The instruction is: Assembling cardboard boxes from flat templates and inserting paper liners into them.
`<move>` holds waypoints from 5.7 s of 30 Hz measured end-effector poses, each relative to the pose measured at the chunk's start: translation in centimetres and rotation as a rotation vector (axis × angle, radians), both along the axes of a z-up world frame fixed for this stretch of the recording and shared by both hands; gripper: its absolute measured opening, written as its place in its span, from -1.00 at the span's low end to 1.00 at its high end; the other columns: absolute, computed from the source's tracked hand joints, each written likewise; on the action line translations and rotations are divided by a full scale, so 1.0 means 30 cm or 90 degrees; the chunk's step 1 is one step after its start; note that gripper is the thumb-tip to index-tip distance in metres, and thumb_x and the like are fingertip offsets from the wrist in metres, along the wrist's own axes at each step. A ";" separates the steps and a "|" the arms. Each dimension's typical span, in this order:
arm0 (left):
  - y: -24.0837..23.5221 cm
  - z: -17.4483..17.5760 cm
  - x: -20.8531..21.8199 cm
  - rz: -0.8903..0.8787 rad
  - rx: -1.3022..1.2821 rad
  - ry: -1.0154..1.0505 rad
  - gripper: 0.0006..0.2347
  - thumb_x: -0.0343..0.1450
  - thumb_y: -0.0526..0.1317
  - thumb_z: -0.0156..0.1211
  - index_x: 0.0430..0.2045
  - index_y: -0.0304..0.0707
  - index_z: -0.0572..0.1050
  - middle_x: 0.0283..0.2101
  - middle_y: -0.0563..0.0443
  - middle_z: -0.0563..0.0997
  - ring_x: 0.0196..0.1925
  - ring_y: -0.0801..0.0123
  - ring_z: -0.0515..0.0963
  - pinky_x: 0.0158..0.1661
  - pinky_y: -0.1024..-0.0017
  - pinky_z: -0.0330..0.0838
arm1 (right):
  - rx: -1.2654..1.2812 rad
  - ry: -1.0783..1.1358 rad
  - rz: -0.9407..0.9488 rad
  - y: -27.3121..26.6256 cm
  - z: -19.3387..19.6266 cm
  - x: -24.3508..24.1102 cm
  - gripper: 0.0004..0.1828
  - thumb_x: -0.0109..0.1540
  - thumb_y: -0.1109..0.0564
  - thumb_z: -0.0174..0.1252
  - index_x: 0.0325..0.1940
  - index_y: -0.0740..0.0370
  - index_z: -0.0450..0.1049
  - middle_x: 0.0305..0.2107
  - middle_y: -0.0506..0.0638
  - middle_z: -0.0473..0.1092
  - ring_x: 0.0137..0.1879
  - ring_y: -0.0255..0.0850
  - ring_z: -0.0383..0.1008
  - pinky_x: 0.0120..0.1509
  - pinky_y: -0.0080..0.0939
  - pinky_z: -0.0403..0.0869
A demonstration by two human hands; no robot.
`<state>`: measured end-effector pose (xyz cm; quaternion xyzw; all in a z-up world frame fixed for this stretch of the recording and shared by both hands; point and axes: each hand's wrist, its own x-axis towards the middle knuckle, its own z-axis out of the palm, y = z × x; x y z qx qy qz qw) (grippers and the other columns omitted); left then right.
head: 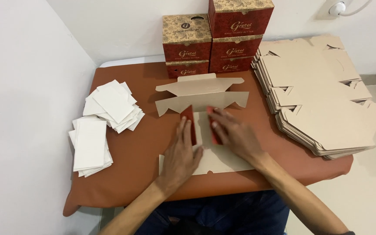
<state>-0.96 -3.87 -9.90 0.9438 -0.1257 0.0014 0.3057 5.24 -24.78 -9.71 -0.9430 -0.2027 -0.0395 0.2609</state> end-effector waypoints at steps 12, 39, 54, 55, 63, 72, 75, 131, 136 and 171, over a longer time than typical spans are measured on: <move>0.211 -0.059 0.061 0.141 -0.004 0.052 -0.58 0.52 -0.08 0.19 0.24 -0.29 0.47 -0.44 -0.27 0.71 -0.57 0.10 0.71 -0.61 0.27 0.51 | 0.020 0.032 -0.139 -0.173 0.057 0.254 -0.52 0.45 -0.21 0.10 0.46 -0.23 0.47 -0.13 0.25 0.55 0.09 0.24 0.64 0.18 0.15 0.56; 0.012 -0.016 0.532 -0.066 0.005 -0.109 -0.86 0.44 -0.48 0.19 -0.15 -0.48 0.59 -0.41 -0.30 0.69 -0.40 -0.08 0.76 -0.40 -0.01 0.63 | -0.350 0.228 -0.257 -0.199 0.339 -0.216 0.02 0.40 -0.54 -0.43 0.75 0.16 -0.09 -0.46 0.36 0.64 -0.19 0.32 0.74 -0.04 0.26 0.58; 0.020 0.055 0.531 -0.080 0.055 -0.227 -0.53 0.42 -0.40 0.37 0.28 -0.30 0.45 0.21 -0.30 0.57 0.27 -0.14 0.56 0.10 0.00 0.43 | -0.320 0.080 -0.228 -0.176 0.341 -0.254 -0.38 0.38 -0.40 -0.11 0.50 -0.33 0.36 -0.19 0.22 0.66 -0.03 0.26 0.71 0.07 0.22 0.61; 0.055 0.051 0.503 -0.082 0.055 -0.225 -0.53 0.42 -0.40 0.37 0.28 -0.30 0.45 0.21 -0.30 0.57 0.27 -0.14 0.56 0.10 0.00 0.43 | -0.319 0.082 -0.228 -0.174 0.297 -0.222 -0.38 0.38 -0.40 -0.11 0.50 -0.33 0.36 -0.19 0.22 0.66 -0.03 0.26 0.71 0.07 0.22 0.61; 0.267 0.200 0.133 -0.265 0.205 -0.033 -0.62 0.49 -0.52 0.03 0.19 -0.19 0.52 0.25 -0.18 0.56 0.36 0.02 0.52 0.26 0.01 0.42 | -0.225 -0.038 0.061 -0.085 0.236 -0.045 -0.75 0.36 0.13 0.22 0.11 0.14 0.64 -0.05 0.17 0.62 0.17 0.02 0.66 0.35 -0.07 0.53; 0.300 0.040 0.103 -0.368 0.044 -0.152 -0.83 0.55 -0.28 0.22 -0.02 -0.10 0.66 0.14 -0.06 0.68 0.27 0.11 0.60 0.19 0.11 0.42 | -0.075 0.137 0.050 -0.092 0.207 0.035 -0.79 0.41 0.20 0.13 0.01 0.14 0.67 -0.19 0.13 0.68 0.04 0.08 0.72 0.17 0.00 0.65; 0.258 0.022 0.108 -0.287 -0.031 -0.246 -0.88 0.53 -0.24 0.28 -0.10 -0.01 0.68 -0.03 0.12 0.77 0.09 0.29 0.71 0.11 0.22 0.49 | -0.031 0.171 0.059 -0.093 0.200 0.048 -0.79 0.40 0.21 0.13 0.02 0.17 0.67 -0.17 0.17 0.67 0.06 0.09 0.71 0.18 0.06 0.64; 0.178 0.056 0.300 -0.261 -0.066 -0.254 -0.91 0.43 -0.13 0.45 -0.27 -0.01 0.72 -0.63 -0.01 0.63 -0.55 0.37 0.56 -0.02 0.33 0.16 | -0.200 0.265 0.243 -0.102 0.364 0.052 -0.23 0.13 0.58 0.11 0.37 0.06 0.44 0.38 0.27 0.35 0.49 0.32 0.34 0.43 0.37 0.46; 0.181 0.034 0.316 -0.279 -0.059 -0.237 -0.89 0.40 -0.10 0.48 -0.27 0.02 0.73 -0.60 -0.01 0.67 -0.56 0.39 0.56 -0.01 0.32 0.15 | -0.083 0.189 0.143 -0.059 0.311 0.066 -0.86 0.18 0.25 0.41 -0.22 0.15 0.60 -0.17 0.15 0.67 0.13 0.17 0.69 0.17 0.22 0.65; 0.155 -0.007 0.315 -0.286 -0.079 -0.268 -0.88 0.35 -0.26 0.44 -0.28 -0.11 0.70 -0.55 -0.07 0.70 -0.50 0.33 0.63 0.02 0.29 0.16 | -0.250 -0.019 0.168 0.096 0.274 0.055 -0.81 0.20 0.07 0.44 -0.17 0.18 0.68 -0.37 0.06 0.67 -0.12 0.01 0.74 0.05 0.03 0.64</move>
